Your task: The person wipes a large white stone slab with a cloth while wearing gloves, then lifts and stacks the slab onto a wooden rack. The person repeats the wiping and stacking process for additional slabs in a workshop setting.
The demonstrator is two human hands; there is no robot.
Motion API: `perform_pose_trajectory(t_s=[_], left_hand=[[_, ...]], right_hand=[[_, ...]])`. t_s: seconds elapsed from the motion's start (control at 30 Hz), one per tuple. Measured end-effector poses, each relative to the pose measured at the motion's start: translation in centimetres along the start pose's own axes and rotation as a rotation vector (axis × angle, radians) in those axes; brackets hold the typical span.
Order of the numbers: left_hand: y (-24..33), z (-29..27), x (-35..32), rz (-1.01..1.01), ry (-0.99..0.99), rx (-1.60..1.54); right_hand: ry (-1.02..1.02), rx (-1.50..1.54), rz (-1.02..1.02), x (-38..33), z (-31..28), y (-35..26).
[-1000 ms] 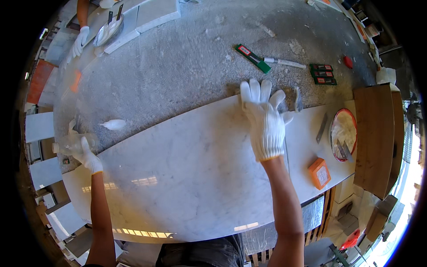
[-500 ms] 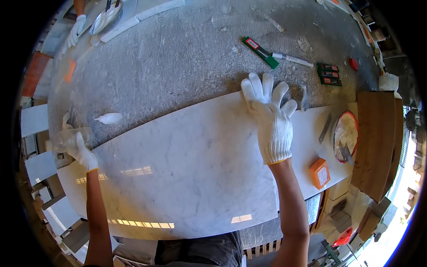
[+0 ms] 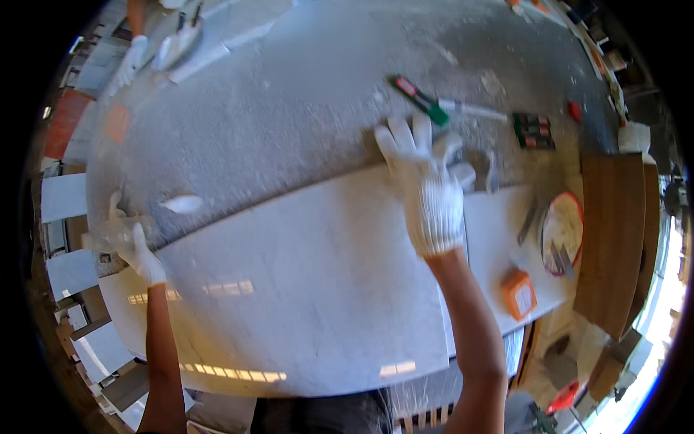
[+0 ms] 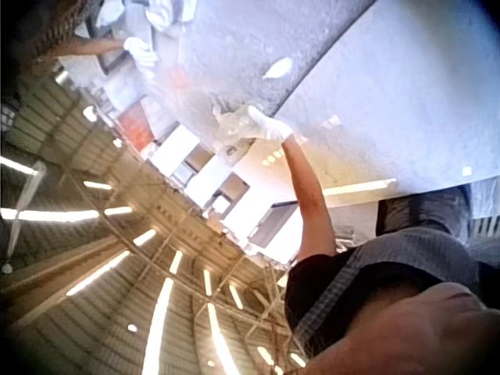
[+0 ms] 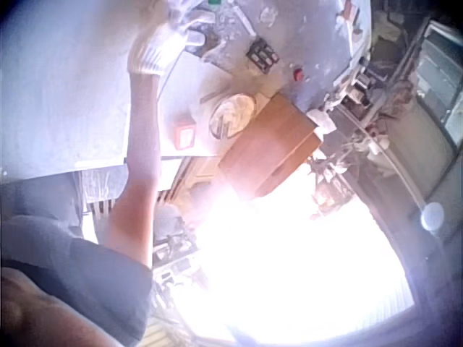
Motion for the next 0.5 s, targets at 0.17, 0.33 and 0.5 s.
perform_pose_trajectory(t_s=[0.17, 0.33, 0.5], left_hand=[[-3.3, -1.1, 0.6, -0.184, 0.045, -0.004], [-4.2, -1.9, 0.7, -0.148, 0.057, 0.186], [-3.6, -1.4, 0.4, -0.188, 0.053, 0.146]], right_hand=[[-0.041, -0.082, 0.102, 0.8, -2.1, -2.0], [0.120, -0.152, -0.092, 1.6, -2.6, -3.8], [0.046, -0.156, 0.092, 2.6, -2.1, -1.8]])
Point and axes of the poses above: each hand's wrist, its own x-axis towards the middle knuckle, its own z-axis out of the palm, y = z × x, the point moved 9 cm from there along x, towards the middle knuckle, and after that the axes turned 13 degrees about x, right-handed, at the moved point
